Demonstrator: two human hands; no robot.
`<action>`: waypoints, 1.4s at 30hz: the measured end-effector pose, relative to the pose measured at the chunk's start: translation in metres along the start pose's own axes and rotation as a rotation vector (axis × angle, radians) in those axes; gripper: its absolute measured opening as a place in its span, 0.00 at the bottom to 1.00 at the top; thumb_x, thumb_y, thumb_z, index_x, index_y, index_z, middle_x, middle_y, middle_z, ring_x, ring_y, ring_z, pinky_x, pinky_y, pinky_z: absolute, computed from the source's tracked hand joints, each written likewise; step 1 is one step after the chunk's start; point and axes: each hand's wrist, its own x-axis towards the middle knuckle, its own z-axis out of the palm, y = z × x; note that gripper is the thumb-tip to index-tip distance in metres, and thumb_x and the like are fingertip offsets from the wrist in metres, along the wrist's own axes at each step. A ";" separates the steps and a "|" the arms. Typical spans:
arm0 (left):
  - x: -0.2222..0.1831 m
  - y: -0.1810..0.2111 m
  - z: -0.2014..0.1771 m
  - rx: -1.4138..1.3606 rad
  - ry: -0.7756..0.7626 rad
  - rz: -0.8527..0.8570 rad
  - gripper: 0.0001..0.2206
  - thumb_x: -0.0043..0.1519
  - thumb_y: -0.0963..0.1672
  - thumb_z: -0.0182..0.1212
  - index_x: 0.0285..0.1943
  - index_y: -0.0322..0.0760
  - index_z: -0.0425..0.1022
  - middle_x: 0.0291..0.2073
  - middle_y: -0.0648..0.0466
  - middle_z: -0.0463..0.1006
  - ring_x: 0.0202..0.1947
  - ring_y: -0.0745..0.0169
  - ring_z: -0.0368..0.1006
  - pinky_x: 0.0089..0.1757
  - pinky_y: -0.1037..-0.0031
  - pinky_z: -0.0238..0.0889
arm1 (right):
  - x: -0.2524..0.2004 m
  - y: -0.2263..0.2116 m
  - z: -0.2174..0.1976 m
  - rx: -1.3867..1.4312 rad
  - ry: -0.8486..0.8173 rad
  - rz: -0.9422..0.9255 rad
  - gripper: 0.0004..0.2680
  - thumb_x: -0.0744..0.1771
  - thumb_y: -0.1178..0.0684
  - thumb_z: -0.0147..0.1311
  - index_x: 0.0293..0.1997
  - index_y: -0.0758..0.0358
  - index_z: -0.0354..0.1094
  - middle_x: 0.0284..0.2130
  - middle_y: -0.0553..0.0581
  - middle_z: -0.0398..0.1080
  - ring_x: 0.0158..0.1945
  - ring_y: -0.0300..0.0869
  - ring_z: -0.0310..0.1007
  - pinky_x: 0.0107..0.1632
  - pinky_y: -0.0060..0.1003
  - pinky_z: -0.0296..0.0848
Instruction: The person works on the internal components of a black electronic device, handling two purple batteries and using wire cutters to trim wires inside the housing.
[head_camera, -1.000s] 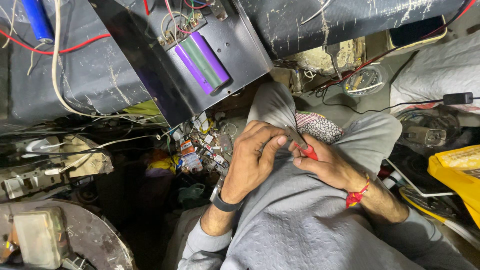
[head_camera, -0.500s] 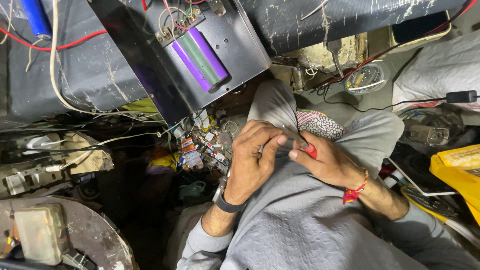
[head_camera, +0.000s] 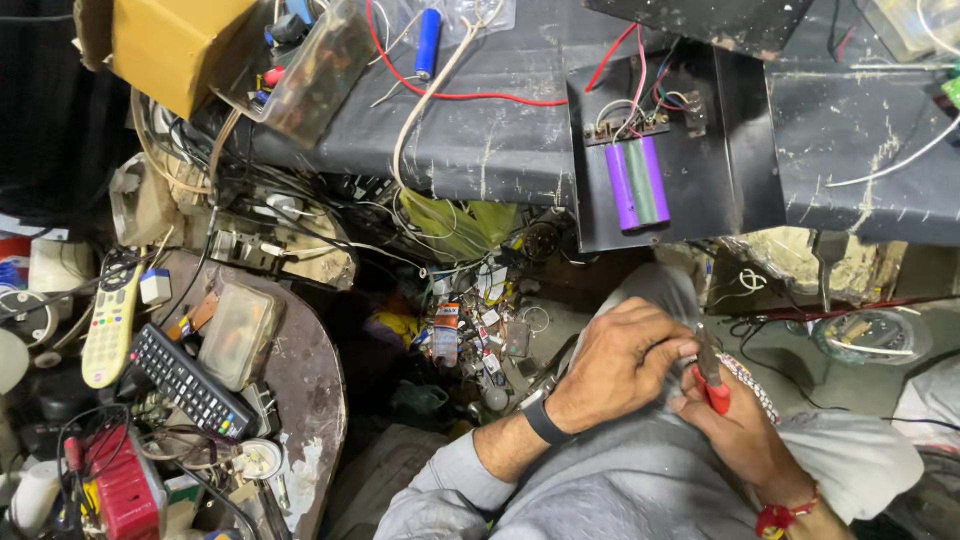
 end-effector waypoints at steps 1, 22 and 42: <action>-0.004 0.001 0.000 0.001 0.030 0.004 0.03 0.64 0.41 0.63 0.43 0.34 0.79 0.35 0.49 0.79 0.41 0.48 0.75 0.46 0.64 0.67 | -0.005 0.000 0.003 0.047 -0.028 0.017 0.07 0.61 0.61 0.58 0.35 0.60 0.60 0.29 0.46 0.57 0.33 0.33 0.57 0.38 0.31 0.62; 0.011 -0.006 -0.002 0.118 -0.223 -0.116 0.11 0.65 0.44 0.63 0.54 0.38 0.81 0.44 0.52 0.84 0.46 0.54 0.74 0.49 0.65 0.59 | -0.009 -0.016 0.025 -0.275 0.187 -0.034 0.09 0.59 0.59 0.62 0.33 0.61 0.61 0.18 0.49 0.61 0.21 0.37 0.60 0.27 0.37 0.63; 0.025 -0.062 -0.014 -0.224 -0.429 -0.163 0.07 0.61 0.44 0.69 0.42 0.35 0.83 0.30 0.53 0.81 0.32 0.64 0.72 0.37 0.71 0.66 | -0.015 -0.031 0.023 -0.053 -0.135 0.011 0.11 0.59 0.63 0.59 0.26 0.60 0.55 0.20 0.44 0.54 0.25 0.31 0.53 0.28 0.31 0.56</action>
